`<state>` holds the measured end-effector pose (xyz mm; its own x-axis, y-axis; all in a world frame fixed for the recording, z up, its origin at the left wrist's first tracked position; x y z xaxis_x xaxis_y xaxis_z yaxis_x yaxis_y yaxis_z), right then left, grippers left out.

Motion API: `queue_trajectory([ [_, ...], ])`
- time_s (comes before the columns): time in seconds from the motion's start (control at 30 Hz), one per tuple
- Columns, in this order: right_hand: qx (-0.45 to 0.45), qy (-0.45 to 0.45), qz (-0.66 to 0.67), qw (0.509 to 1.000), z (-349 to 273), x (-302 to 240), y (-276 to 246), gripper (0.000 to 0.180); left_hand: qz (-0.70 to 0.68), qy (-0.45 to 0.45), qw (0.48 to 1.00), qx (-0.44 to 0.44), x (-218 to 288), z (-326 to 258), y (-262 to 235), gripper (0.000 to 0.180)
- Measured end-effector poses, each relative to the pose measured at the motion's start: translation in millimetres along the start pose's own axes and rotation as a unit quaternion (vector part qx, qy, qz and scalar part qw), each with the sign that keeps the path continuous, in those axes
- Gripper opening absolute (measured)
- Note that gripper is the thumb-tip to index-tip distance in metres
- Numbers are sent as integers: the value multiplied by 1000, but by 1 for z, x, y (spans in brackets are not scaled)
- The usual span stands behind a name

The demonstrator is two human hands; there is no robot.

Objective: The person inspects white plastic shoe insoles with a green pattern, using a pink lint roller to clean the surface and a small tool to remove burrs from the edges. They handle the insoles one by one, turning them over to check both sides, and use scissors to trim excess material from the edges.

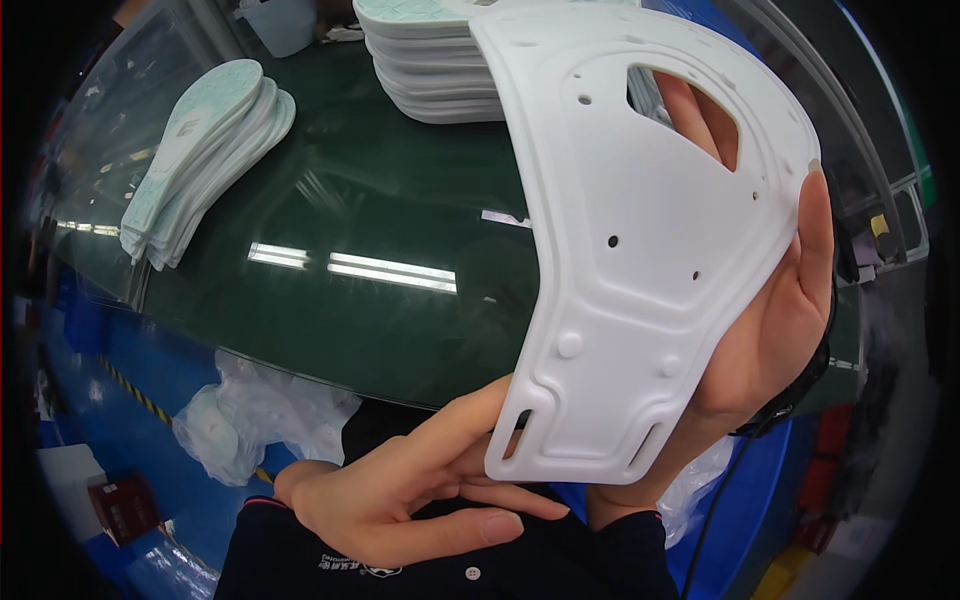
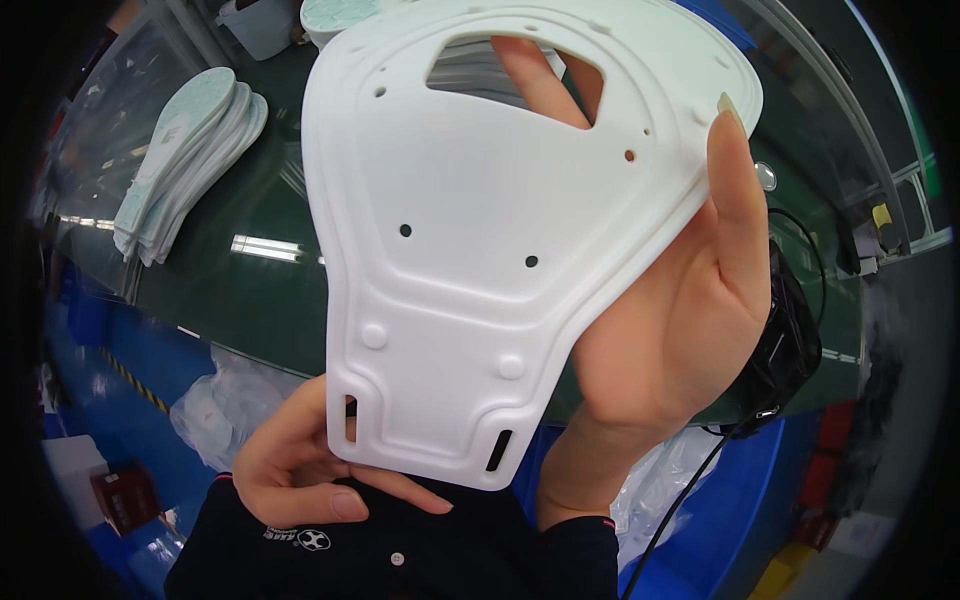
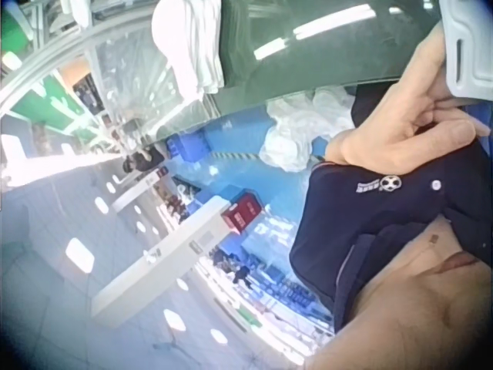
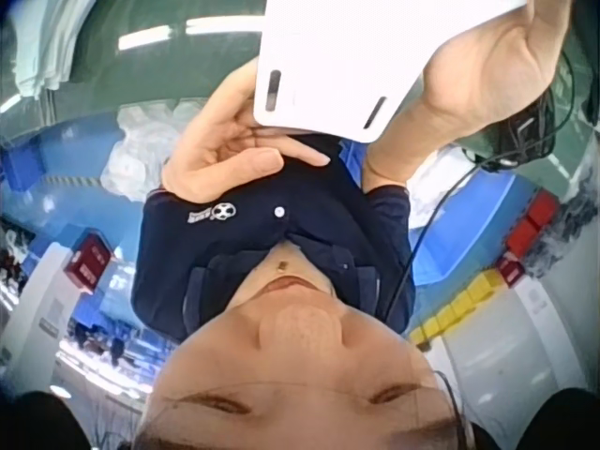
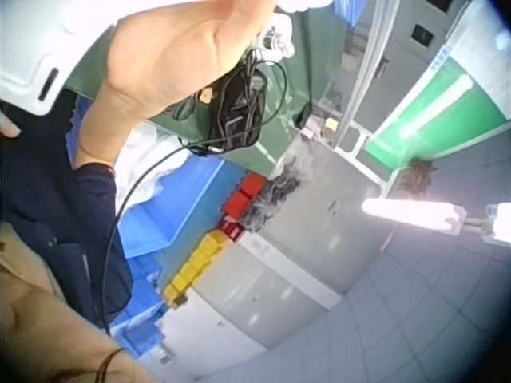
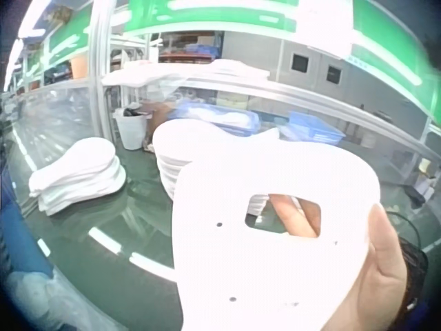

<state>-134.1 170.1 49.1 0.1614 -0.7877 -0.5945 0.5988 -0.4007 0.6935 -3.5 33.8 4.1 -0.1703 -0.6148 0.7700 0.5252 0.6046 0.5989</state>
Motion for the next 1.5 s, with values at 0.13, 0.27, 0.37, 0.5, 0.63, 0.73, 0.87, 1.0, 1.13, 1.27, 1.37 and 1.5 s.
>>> queue_trajectory([
  [0.13,24,24,9,999,-3,6,-2,55,58,-30,998,-13,-1,0,-9,53],
  [0.27,38,60,63,996,-7,19,-12,52,117,-124,985,26,-1,6,-12,46],
  [0.37,64,62,111,990,-7,25,-18,50,159,-124,979,27,-3,-1,-13,44],
  [0.5,61,63,58,994,-5,23,-21,49,156,-137,978,-36,-2,-12,-18,46],
  [0.63,86,55,52,993,-7,16,-11,50,121,-121,984,-41,4,-8,-8,50],
  [0.73,102,79,45,991,-7,31,-17,50,128,-55,990,4,-5,-11,-17,48],
  [0.87,137,163,54,976,-17,65,-27,43,181,-82,978,60,5,-15,-28,32],
  [1.0,221,185,-105,952,-47,74,-52,60,105,-49,983,142,3,-5,-21,36],
  [1.13,270,71,-509,814,-83,27,-84,39,73,-29,988,134,-2,1,-24,42],
  [1.27,435,23,-733,522,-128,-16,-122,29,114,-44,987,102,-5,4,-19,39],
  [1.37,412,94,-809,409,-146,-22,-138,26,91,-62,986,122,-5,9,-21,38],
  [1.5,388,69,-815,424,-149,-20,-143,21,106,-79,984,116,-6,10,-23,38],
])
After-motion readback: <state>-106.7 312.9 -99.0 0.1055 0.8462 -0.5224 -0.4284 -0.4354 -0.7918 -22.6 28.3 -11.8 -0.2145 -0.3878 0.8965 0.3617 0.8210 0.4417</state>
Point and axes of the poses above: each hand's wrist, its own z-axis towards the middle knuckle, its own y-axis out of the palm, x = y × z, the point moved 3 cm from there along z, towards the middle knuckle, and after that the axes turned 6 degrees about -x, right-handed, at the moved point
